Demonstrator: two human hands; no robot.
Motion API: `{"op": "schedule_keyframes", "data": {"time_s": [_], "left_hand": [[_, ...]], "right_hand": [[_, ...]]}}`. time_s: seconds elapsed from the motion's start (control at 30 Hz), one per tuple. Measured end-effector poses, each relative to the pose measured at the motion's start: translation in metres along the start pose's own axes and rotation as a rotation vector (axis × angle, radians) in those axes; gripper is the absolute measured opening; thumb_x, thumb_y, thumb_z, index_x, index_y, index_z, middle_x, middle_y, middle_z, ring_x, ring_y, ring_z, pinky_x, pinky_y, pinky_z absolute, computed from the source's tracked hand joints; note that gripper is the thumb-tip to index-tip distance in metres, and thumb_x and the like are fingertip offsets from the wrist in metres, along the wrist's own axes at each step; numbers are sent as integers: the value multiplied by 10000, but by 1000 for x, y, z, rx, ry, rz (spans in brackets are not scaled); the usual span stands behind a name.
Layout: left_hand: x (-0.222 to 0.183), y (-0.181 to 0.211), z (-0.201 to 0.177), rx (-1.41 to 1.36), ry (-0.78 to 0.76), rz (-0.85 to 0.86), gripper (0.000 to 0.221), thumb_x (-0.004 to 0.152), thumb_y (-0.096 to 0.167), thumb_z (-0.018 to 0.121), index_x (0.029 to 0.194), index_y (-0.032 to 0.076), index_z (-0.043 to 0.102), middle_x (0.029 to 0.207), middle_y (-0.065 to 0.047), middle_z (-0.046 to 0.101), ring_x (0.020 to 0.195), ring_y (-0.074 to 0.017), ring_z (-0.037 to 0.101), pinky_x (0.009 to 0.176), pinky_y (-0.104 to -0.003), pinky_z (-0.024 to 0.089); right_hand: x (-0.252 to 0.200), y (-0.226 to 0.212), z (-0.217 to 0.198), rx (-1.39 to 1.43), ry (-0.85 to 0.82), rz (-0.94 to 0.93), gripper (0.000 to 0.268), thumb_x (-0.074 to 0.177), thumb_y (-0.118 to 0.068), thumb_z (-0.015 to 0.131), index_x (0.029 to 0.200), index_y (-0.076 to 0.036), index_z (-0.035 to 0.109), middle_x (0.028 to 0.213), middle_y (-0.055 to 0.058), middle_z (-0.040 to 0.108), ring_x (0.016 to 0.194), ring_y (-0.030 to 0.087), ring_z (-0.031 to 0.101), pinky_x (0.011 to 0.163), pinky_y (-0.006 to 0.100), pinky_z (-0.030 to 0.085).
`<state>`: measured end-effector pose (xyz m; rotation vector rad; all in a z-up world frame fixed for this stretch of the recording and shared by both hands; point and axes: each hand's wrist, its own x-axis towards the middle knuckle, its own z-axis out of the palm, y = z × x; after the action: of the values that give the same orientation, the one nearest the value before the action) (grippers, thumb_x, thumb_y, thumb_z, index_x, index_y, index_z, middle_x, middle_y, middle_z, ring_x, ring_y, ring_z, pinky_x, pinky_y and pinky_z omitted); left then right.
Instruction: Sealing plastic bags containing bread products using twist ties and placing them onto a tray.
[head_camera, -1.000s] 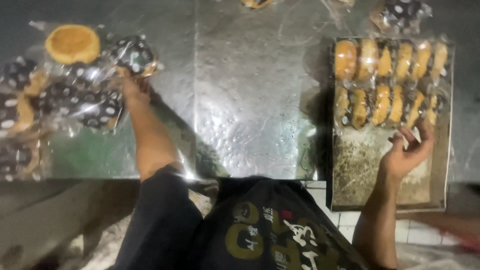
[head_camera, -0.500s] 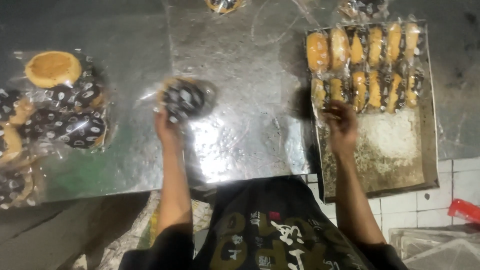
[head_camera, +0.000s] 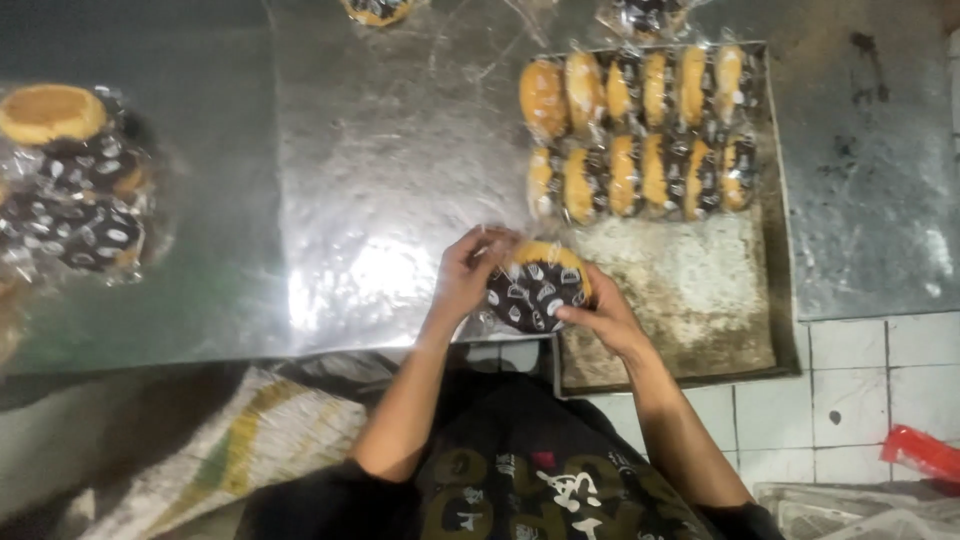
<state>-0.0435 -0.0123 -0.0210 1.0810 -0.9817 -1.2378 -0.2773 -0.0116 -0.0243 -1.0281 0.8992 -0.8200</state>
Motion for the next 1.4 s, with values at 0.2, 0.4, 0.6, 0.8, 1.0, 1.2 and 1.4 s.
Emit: {"op": "schedule_keyframes", "data": {"time_s": [0.2,0.4,0.6,0.8,1.0,1.2,1.4], "left_hand": [[-35,7,97,268,29,-46,219,1073,182,516,1112,129,725,1034,-81,772,840,-158,663,805,-388,550],[-52,-15,142,265,256,-81,221,1053,241,583,999,97,742,861,-85,727,801,-159,636,704,-334,579],[-53,-21,176,44,41,36,267,1086,225,502,992,59,688,792,-68,697,783,-146,660,779,-324,556],[-54,-30,185,2,25,128,305,1069,274,548,949,33,691,772,-132,709,778,-210,702,804,-360,544],[-56,-10,204,111,-125,269,98,897,179,788,917,85,810,724,-82,766,654,-111,668,629,-272,538],[-62,33,203,177,-435,248,92,820,173,848,895,157,797,685,-74,746,557,-180,645,616,-284,523],[-65,44,187,231,-637,43,149,763,173,889,826,135,759,661,-39,733,620,-168,668,692,-327,538]], "right_hand": [[-50,6,-87,-148,-186,-13,914,622,-84,964,1430,-3,543,1278,166,655,1170,227,608,981,445,519],[-76,-13,-127,-44,-187,-37,673,687,-89,920,1298,-6,651,1164,129,721,1059,190,662,883,380,555],[-88,-54,-121,14,56,-160,206,933,-168,688,896,10,785,914,164,738,871,245,693,825,379,518],[-99,-59,-147,113,-125,-425,213,940,-141,619,960,4,774,984,288,757,1062,454,712,1002,572,496],[-106,-58,-156,80,15,-134,395,991,-271,571,963,73,762,685,169,713,740,217,686,764,325,470],[-115,-56,-144,-25,-245,-57,153,679,-27,891,796,39,819,593,78,610,611,151,519,598,302,418],[-115,-38,-126,262,-334,48,208,615,20,897,722,82,729,623,134,696,595,160,656,522,263,472]]}}
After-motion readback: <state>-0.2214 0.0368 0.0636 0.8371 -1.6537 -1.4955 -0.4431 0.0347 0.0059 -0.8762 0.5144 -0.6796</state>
